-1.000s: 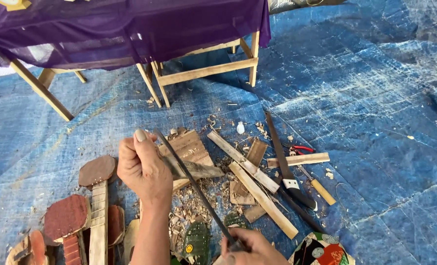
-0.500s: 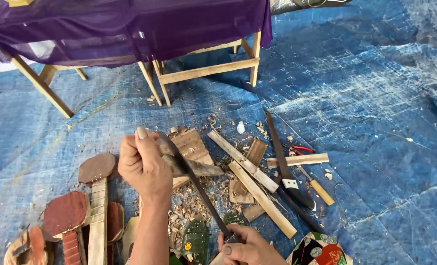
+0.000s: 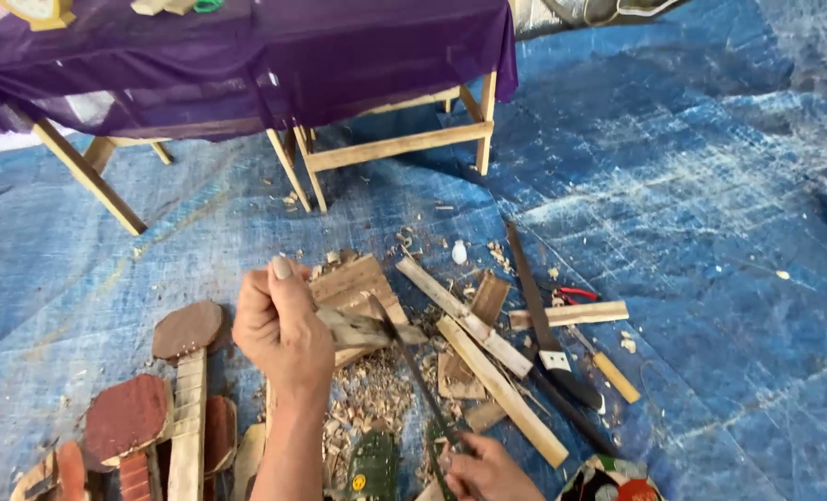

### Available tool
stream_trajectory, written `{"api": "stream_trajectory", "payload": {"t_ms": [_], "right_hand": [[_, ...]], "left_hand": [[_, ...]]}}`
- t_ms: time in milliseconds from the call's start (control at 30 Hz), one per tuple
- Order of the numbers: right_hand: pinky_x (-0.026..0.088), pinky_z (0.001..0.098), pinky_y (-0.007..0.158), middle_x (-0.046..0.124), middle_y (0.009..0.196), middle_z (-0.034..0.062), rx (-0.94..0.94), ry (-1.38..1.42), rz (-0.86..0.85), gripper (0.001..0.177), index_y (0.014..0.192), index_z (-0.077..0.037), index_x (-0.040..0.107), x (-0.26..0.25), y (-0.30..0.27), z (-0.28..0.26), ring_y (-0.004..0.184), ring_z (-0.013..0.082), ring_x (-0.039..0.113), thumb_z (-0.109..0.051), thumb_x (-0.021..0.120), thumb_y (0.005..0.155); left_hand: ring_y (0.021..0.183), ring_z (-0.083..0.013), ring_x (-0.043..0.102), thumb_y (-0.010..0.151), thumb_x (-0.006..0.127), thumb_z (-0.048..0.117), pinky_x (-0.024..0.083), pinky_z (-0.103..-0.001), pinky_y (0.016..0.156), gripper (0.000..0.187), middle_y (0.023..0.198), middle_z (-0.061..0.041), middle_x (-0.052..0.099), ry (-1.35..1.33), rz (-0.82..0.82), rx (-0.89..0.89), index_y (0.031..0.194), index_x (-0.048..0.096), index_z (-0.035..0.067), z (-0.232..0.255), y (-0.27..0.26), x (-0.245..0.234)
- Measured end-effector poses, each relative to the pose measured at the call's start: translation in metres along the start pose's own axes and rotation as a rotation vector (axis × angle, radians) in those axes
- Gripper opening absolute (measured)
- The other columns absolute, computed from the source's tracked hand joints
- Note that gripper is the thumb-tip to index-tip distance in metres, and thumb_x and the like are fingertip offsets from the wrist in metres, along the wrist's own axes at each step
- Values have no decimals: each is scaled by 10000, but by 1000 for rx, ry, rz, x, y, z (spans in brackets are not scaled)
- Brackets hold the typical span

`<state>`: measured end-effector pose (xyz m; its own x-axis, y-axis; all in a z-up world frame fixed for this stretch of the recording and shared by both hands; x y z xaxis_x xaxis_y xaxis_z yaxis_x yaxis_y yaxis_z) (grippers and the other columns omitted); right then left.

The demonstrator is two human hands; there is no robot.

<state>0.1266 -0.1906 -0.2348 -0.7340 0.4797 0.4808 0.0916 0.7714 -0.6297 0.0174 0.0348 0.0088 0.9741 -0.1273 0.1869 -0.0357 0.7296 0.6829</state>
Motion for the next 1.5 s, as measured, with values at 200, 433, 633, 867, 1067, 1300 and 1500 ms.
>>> {"api": "stream_trajectory", "payload": {"t_ms": [200,433,633,867,1067,1300,1500], "right_hand": [[319,276,583,568,637,65,-147,-250,-76,302,1026,-2,668,62,-72,-58,551,141,492,-186,666,786],[371,266,632,603,722,38,-156,-169,-252,282,1028,-36,674,62,-41,-33,616,126,536,-190,789,821],[281,249,600,527,694,27,-157,-235,-205,246,1042,-17,663,79,-58,-45,553,103,426,-190,724,878],[299,280,643,564,761,41,-351,-284,-321,209,935,-52,675,71,-92,-61,616,117,469,-220,768,853],[320,329,749,546,839,75,-118,-222,-205,452,1033,-34,664,65,-41,-29,709,164,475,-384,759,764],[283,277,689,547,749,9,-269,-438,-176,373,977,-74,707,58,-53,-37,674,121,473,-410,699,818],[413,283,779,628,845,69,-141,-387,-128,232,1053,-33,699,58,-58,-29,783,153,594,-177,700,870]], "left_hand": [[663,-93,439,1124,492,83,546,-303,824,354,675,10,425,90,10,2,775,432,84,9,-6,2],[576,-49,390,1123,527,152,344,-204,540,327,759,-6,598,37,32,-115,799,518,110,0,-9,-7],[591,-36,363,1128,521,198,324,-203,577,325,772,11,604,45,72,-159,820,553,97,1,-10,-16],[577,-32,405,1116,521,199,355,-195,546,315,789,-16,636,-55,103,-193,812,510,120,-3,-9,-16],[625,-42,342,1112,529,235,326,-208,622,337,734,29,537,-11,75,-178,806,556,97,1,-11,-15],[585,-28,322,1108,527,207,314,-196,581,321,661,52,472,-105,57,-168,801,508,113,0,-12,-12],[572,-31,323,1109,505,147,336,-195,592,304,638,62,441,-81,42,-169,810,539,106,3,-15,-12]]}}
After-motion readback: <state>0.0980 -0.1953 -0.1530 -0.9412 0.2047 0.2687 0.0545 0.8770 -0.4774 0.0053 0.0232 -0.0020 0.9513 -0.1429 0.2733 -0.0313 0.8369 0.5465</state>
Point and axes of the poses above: each hand's wrist, its own y-axis towards the middle knuckle, its own x-axis out of the palm, z = x × y, the point moved 3 cm from there along y, towards the middle knuckle
